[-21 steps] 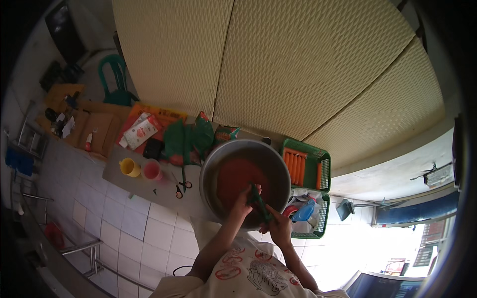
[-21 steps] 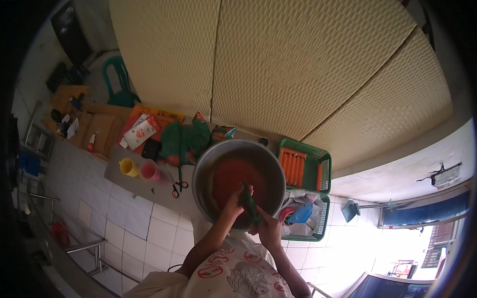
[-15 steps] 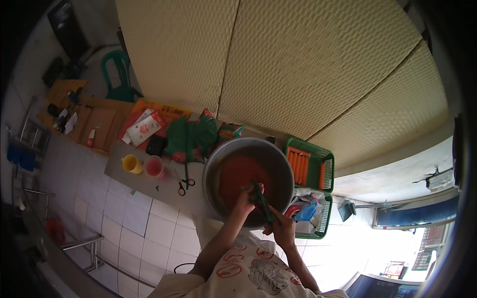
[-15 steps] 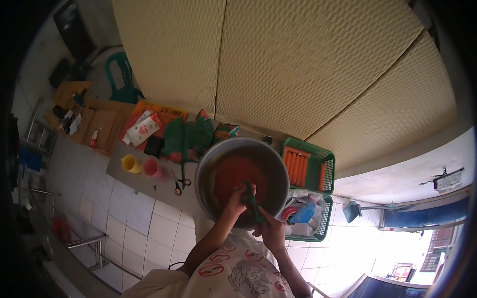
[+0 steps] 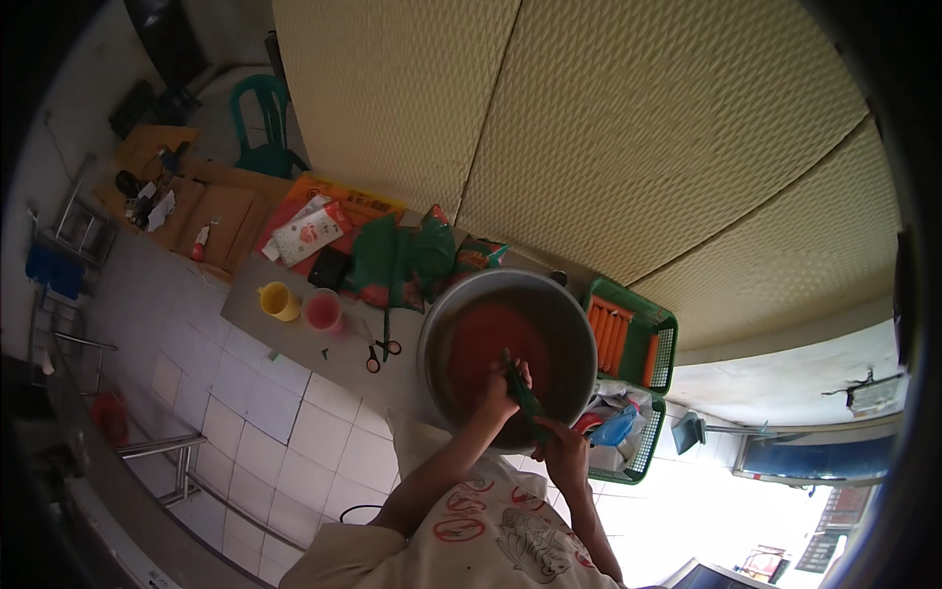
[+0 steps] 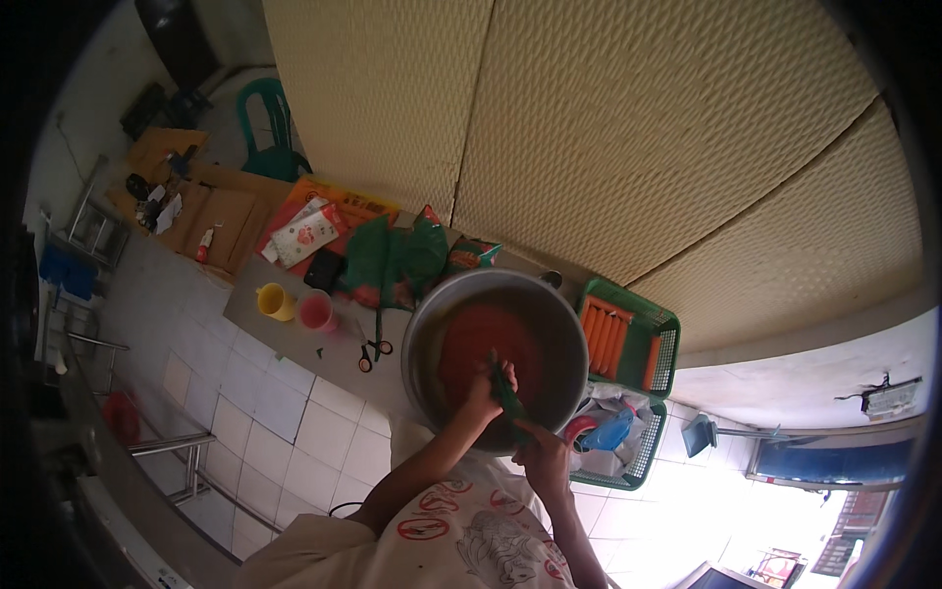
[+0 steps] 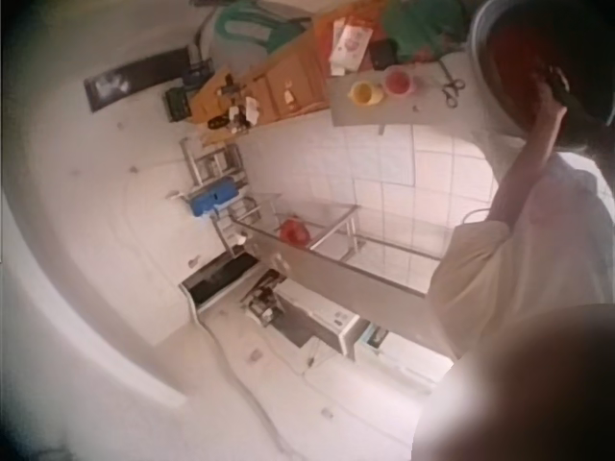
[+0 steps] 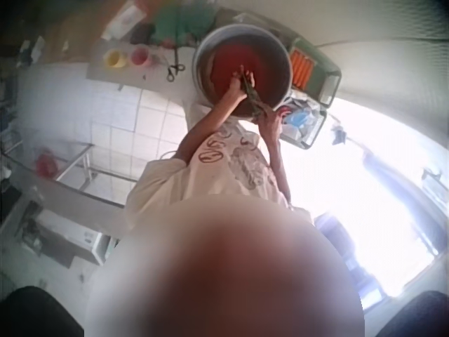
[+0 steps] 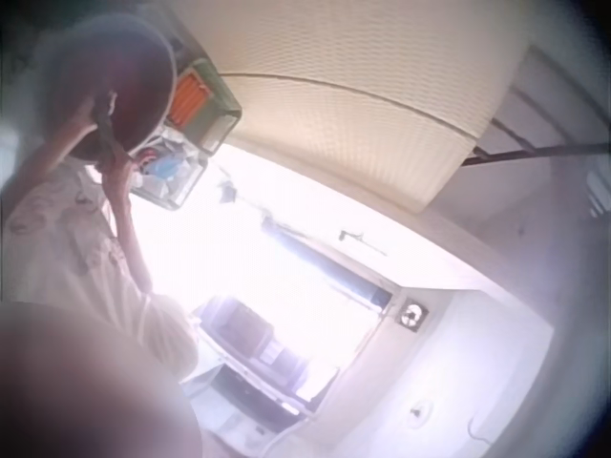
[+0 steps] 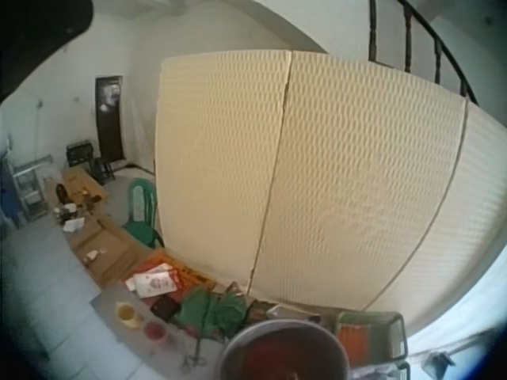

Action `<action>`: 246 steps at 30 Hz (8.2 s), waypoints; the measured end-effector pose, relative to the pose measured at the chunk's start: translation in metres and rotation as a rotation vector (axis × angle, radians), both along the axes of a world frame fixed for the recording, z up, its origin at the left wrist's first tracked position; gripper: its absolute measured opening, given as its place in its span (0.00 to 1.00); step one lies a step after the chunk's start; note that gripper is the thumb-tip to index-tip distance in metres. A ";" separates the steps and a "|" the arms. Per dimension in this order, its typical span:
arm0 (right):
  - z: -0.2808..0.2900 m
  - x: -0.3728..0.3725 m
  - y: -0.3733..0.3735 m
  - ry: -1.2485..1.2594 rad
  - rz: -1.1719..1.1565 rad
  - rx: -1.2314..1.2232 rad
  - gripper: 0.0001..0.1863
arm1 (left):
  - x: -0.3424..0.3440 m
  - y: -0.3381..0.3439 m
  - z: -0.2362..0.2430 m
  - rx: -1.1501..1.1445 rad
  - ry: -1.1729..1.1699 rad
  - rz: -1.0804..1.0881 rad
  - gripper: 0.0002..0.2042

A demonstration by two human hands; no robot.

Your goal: The person repeatedly cuts green paper pieces with scissors over a metal bowl containing red liquid. They dip the cut pieces into the liquid, then place them into a green basket. The process is repeated multiple times throughout the clip.

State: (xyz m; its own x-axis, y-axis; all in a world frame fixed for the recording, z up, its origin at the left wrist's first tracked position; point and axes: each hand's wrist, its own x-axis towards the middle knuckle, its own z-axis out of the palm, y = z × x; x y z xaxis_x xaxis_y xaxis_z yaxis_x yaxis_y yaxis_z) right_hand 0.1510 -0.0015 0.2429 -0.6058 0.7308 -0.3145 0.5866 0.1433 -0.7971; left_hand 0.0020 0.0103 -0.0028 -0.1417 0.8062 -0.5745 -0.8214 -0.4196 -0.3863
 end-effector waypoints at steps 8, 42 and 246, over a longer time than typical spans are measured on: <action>-0.011 -0.007 0.012 -0.051 0.052 0.159 0.21 | 0.004 -0.007 0.072 0.045 0.112 -0.206 0.13; -0.077 -0.018 0.069 -0.012 0.616 0.257 0.02 | -0.010 -0.042 0.132 0.554 0.759 -0.606 0.37; -0.217 -0.341 -0.155 0.006 -0.491 0.318 0.26 | -0.409 -0.435 0.153 -0.225 1.824 -1.019 0.19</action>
